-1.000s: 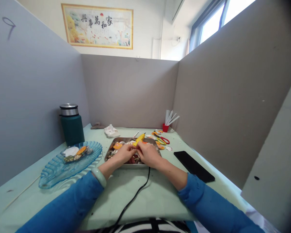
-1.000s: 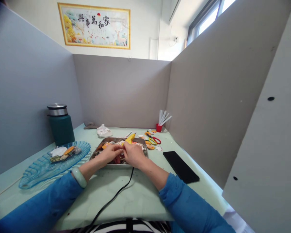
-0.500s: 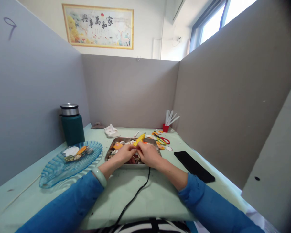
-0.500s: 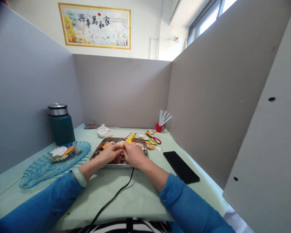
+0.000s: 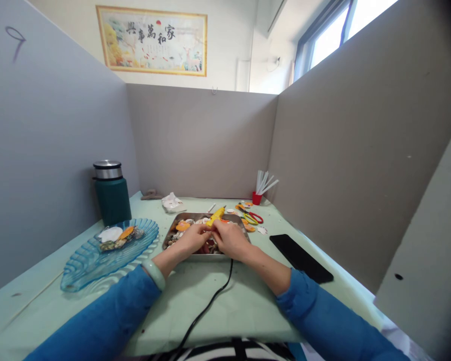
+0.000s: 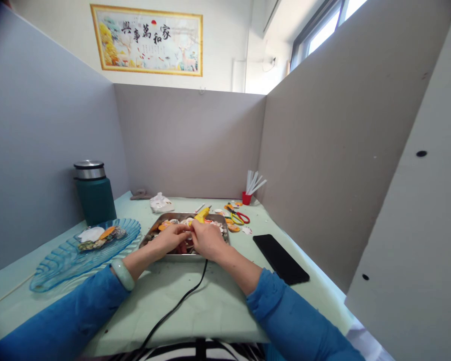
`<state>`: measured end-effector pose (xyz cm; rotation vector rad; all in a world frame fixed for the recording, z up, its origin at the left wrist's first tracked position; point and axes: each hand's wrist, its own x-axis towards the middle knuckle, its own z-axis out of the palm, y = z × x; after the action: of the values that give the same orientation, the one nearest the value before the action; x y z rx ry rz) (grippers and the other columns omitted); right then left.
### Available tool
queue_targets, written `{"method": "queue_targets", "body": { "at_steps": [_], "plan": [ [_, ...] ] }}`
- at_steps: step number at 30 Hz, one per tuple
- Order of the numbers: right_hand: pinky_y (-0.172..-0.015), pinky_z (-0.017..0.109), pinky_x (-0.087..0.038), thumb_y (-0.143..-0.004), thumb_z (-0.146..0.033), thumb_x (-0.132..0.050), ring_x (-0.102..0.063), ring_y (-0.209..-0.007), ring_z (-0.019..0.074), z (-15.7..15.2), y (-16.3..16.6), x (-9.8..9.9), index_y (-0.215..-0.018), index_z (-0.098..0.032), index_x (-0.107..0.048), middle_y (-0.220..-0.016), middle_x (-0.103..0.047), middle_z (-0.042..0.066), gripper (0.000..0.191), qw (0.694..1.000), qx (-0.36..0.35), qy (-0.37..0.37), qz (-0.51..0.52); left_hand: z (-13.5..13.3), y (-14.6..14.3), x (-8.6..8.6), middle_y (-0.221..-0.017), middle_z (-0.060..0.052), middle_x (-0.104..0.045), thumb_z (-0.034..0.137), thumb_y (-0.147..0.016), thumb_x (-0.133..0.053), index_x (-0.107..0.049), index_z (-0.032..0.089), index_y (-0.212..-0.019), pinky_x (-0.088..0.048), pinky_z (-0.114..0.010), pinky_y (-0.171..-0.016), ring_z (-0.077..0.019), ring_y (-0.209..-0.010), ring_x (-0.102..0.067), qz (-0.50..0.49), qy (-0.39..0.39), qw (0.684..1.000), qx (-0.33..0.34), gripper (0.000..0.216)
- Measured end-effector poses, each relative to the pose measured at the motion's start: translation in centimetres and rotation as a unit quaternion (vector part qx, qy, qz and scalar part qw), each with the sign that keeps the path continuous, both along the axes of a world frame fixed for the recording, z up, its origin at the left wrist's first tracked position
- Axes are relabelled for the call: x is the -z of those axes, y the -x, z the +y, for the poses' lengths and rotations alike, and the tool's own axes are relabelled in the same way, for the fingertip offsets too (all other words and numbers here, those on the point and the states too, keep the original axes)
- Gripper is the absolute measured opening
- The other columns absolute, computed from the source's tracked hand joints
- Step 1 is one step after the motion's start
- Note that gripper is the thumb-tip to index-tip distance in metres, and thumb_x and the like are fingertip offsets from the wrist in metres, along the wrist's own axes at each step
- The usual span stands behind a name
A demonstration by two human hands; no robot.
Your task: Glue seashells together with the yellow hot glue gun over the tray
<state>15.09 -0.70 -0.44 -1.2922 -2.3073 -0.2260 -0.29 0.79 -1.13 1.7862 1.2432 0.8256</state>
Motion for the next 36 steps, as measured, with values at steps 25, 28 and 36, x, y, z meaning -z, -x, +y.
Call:
{"method": "queue_targets", "body": {
  "at_steps": [25,28,36],
  "plan": [
    [-0.060,0.025,-0.029,-0.089,-0.026,-0.042,-0.060,-0.073,0.0167,0.5,-0.1,0.4,-0.093,-0.018,-0.055,-0.081,-0.066,0.004,0.016,1.000,-0.008,-0.016,0.016,-0.4,-0.3,-0.4,-0.044,0.003,-0.056,0.019,-0.078,-0.046,-0.061,0.014,-0.089,-0.039,-0.019,-0.042,-0.0127,-0.042,-0.056,-0.024,0.030,0.999,-0.013,0.019],
    [-0.060,0.024,-0.029,-0.089,-0.027,-0.042,-0.060,-0.074,0.0164,0.4,-0.1,0.4,-0.094,-0.018,-0.055,-0.082,-0.066,0.004,0.016,1.000,-0.009,-0.016,0.017,-0.5,-0.3,-0.6,-0.043,0.003,-0.055,0.019,-0.078,-0.046,-0.058,0.014,-0.083,-0.041,-0.020,-0.043,-0.0125,-0.041,-0.055,-0.040,0.034,0.998,-0.017,0.014],
    [-0.060,0.024,-0.028,-0.089,-0.027,-0.042,-0.059,-0.073,0.0165,0.4,-0.1,0.4,-0.093,-0.019,-0.053,-0.082,-0.066,0.004,0.015,0.999,-0.008,-0.023,0.029,-0.6,-0.3,-0.6,-0.044,0.003,-0.056,0.025,-0.077,-0.049,-0.056,0.014,-0.083,-0.042,-0.021,-0.044,-0.0126,-0.041,-0.055,-0.069,0.040,0.997,-0.020,0.015]
  ]
}}
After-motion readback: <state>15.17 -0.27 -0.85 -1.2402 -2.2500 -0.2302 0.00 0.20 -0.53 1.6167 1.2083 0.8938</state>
